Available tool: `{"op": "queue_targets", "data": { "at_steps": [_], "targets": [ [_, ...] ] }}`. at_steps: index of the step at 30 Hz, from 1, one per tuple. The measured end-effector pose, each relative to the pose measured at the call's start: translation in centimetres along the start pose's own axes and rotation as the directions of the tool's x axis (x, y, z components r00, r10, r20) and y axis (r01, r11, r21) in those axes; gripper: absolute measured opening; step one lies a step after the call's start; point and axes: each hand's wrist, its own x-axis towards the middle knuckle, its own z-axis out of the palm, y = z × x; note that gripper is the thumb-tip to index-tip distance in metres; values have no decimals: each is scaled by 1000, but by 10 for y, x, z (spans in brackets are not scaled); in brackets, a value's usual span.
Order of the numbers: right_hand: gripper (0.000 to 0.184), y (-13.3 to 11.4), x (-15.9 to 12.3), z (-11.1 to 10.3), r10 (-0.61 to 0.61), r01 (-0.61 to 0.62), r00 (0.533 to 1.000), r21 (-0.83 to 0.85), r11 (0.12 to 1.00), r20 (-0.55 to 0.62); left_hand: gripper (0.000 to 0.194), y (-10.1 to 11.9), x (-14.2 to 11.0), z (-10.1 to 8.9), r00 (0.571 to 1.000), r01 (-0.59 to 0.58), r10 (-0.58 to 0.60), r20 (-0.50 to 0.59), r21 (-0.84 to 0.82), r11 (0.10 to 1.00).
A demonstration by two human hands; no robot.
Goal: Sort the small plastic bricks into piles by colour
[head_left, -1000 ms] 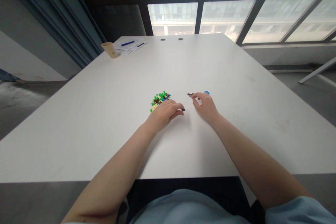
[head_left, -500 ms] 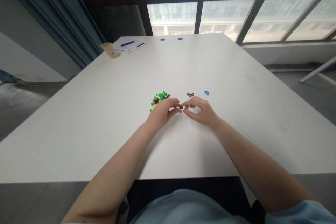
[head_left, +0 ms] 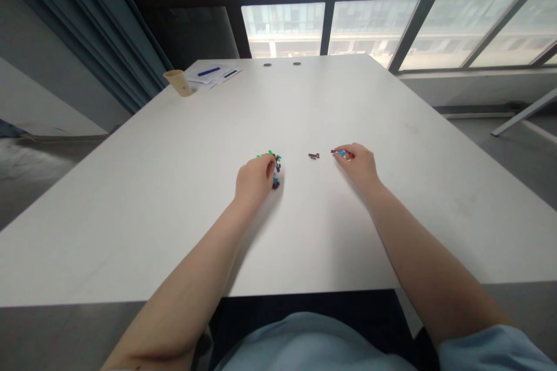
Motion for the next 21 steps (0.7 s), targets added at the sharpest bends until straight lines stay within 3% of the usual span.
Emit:
{"op": "queue_targets", "data": {
  "at_steps": [6,13,18,21],
  "targets": [
    [20,15,-2,23,77,-46,977,-157,986,199,18,-12,3,3,988,124,-133,79,111,986],
    [23,9,-1,35,79,-23,976,-268,963,203,17,-10,0,5,988,141,-142,60,22,990],
    [20,8,-3,35,22,36,976,-259,965,216,17,-16,1,6,983,176,-174,50,-38,984],
    [22,8,-5,37,-16,73,972,-237,969,234,19,-23,2,9,987,140,-137,87,-27,990]
  ]
}}
